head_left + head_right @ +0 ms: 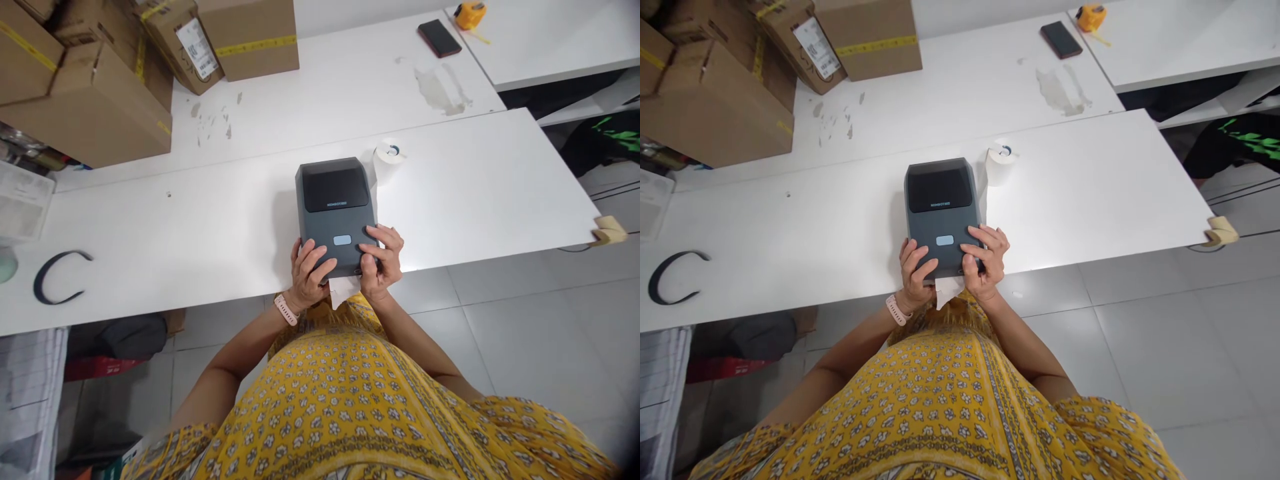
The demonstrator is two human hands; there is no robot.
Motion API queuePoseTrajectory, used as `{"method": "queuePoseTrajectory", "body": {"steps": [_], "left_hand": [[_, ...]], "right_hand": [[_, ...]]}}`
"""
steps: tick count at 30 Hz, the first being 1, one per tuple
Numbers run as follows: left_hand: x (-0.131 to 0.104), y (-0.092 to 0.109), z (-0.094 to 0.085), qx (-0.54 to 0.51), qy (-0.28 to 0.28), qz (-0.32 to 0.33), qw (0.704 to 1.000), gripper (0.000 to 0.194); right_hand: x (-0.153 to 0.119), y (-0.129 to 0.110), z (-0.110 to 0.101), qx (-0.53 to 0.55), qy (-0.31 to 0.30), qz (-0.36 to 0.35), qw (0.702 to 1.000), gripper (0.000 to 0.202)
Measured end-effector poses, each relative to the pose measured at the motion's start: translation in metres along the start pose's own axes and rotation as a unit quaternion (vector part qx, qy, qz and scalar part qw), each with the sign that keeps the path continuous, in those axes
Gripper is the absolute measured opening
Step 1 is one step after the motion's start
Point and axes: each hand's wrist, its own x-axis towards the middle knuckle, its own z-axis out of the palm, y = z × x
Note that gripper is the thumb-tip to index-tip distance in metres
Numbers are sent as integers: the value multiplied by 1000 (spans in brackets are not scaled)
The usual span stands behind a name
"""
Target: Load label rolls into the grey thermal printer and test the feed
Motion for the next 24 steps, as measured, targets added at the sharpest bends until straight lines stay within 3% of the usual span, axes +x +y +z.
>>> {"method": "queuePoseTrajectory", "body": {"steps": [2, 4, 5, 7, 9, 11, 13, 14, 19, 24], "left_hand": [[3, 6, -9, -4, -19, -14, 1000, 41], [2, 16, -25, -16, -42, -67, 997, 41], [1, 23, -33, -32, -45, -115, 992, 40], [-1, 37, -49, -88, 7, -260, 961, 28], [2, 49, -58, -202, -20, -414, 888, 40], [10, 57, -60, -331, -104, -551, 759, 50], [21, 61, -58, -404, -156, -629, 646, 52], [26, 62, -57, -419, -168, -646, 615, 51], [39, 68, -53, -441, -221, -646, 582, 49], [39, 76, -40, -453, -185, -660, 570, 50]], "right_hand": [[2, 2, -6, -9, -29, 17, 999, 33], [4, 2, -13, 7, -50, 28, 998, 43], [6, 2, -15, 24, -54, 29, 998, 47], [8, 0, -18, 61, -55, 27, 996, 56], [10, -4, -19, 89, -51, 27, 994, 59], [11, -7, -17, 104, -41, 46, 993, 58], [11, -10, -17, 115, -30, 69, 991, 52], [12, -11, -17, 120, -29, 76, 989, 50], [12, -13, -22, 110, -60, 67, 990, 39], [12, -13, -22, 96, -51, 55, 993, 37]]}}
